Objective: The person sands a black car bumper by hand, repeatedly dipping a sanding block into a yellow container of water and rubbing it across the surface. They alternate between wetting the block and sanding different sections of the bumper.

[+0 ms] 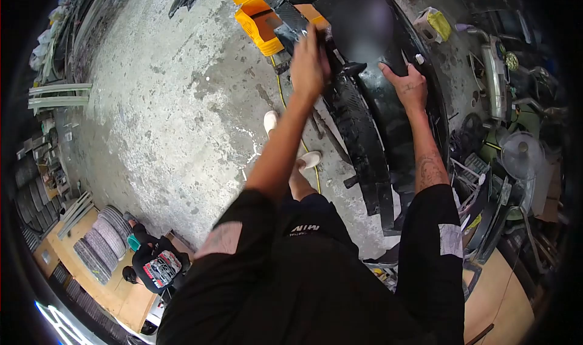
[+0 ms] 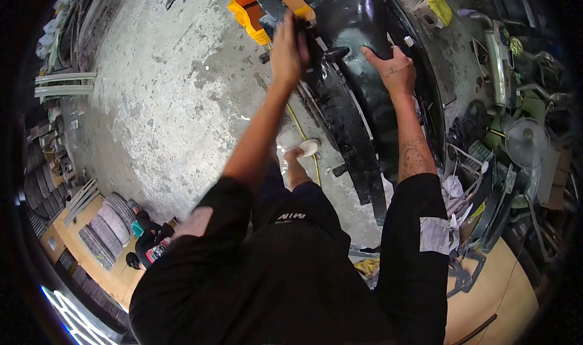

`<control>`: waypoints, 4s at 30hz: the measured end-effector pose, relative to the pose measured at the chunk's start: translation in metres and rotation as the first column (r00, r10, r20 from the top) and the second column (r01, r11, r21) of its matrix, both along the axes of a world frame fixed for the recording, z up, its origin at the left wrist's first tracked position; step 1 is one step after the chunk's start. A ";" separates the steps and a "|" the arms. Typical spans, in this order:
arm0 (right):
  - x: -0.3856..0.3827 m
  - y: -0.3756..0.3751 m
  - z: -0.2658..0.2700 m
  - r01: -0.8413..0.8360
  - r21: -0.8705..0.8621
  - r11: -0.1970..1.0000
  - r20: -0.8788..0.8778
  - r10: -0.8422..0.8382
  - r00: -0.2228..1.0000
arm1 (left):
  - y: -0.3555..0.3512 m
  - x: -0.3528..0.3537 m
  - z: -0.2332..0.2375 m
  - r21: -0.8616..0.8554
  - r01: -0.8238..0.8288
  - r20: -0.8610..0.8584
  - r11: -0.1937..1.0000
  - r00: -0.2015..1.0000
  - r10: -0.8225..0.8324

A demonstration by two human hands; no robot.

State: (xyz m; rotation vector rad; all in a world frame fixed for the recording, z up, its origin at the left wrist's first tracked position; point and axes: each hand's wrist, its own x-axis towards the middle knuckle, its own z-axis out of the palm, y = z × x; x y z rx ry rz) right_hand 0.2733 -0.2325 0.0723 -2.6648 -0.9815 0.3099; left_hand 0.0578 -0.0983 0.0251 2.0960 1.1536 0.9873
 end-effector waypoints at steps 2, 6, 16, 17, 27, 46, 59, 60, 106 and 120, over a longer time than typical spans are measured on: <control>-0.005 -0.004 0.003 -0.010 -0.015 1.000 0.054 0.011 0.999 | 0.051 0.007 0.001 0.104 0.017 0.059 0.994 0.998 -0.023; -0.004 -0.004 0.004 0.018 -0.029 0.999 -0.051 -0.019 0.999 | 0.068 -0.021 -0.001 0.121 -0.047 0.319 0.992 0.948 0.006; -0.008 0.000 0.004 0.018 -0.086 0.996 0.081 -0.012 0.997 | 0.005 0.028 0.025 0.116 0.443 -0.018 0.889 0.896 -0.444; -0.009 -0.005 0.000 0.031 -0.100 0.994 0.075 -0.024 0.997 | -0.003 0.016 0.021 0.101 0.456 -0.016 0.884 0.890 -0.456; -0.006 0.000 0.001 0.034 -0.106 0.994 0.040 -0.030 0.999 | 0.003 0.014 0.026 0.084 0.504 -0.009 0.860 0.863 -0.505; 0.004 -0.011 -0.019 -0.045 0.074 0.996 0.092 0.038 0.995 | -0.061 -0.080 -0.017 0.095 0.480 -0.081 0.872 0.877 -0.473; 0.006 -0.015 -0.019 -0.012 0.112 0.994 0.000 0.012 1.000 | -0.039 -0.013 0.001 0.152 0.598 -0.168 0.787 0.801 -0.575; 0.018 -0.018 -0.030 -0.064 0.128 0.990 0.038 0.060 0.998 | -0.038 0.012 0.017 0.194 0.569 -0.114 0.799 0.822 -0.557; 0.021 -0.010 -0.019 -0.061 0.091 0.994 -0.021 0.063 0.998 | -0.007 -0.027 -0.002 0.039 0.243 0.220 0.969 0.944 -0.245; 0.021 -0.017 -0.023 -0.057 0.113 0.992 -0.034 0.061 0.998 | -0.089 -0.051 -0.030 0.089 0.339 -0.048 0.937 0.941 -0.336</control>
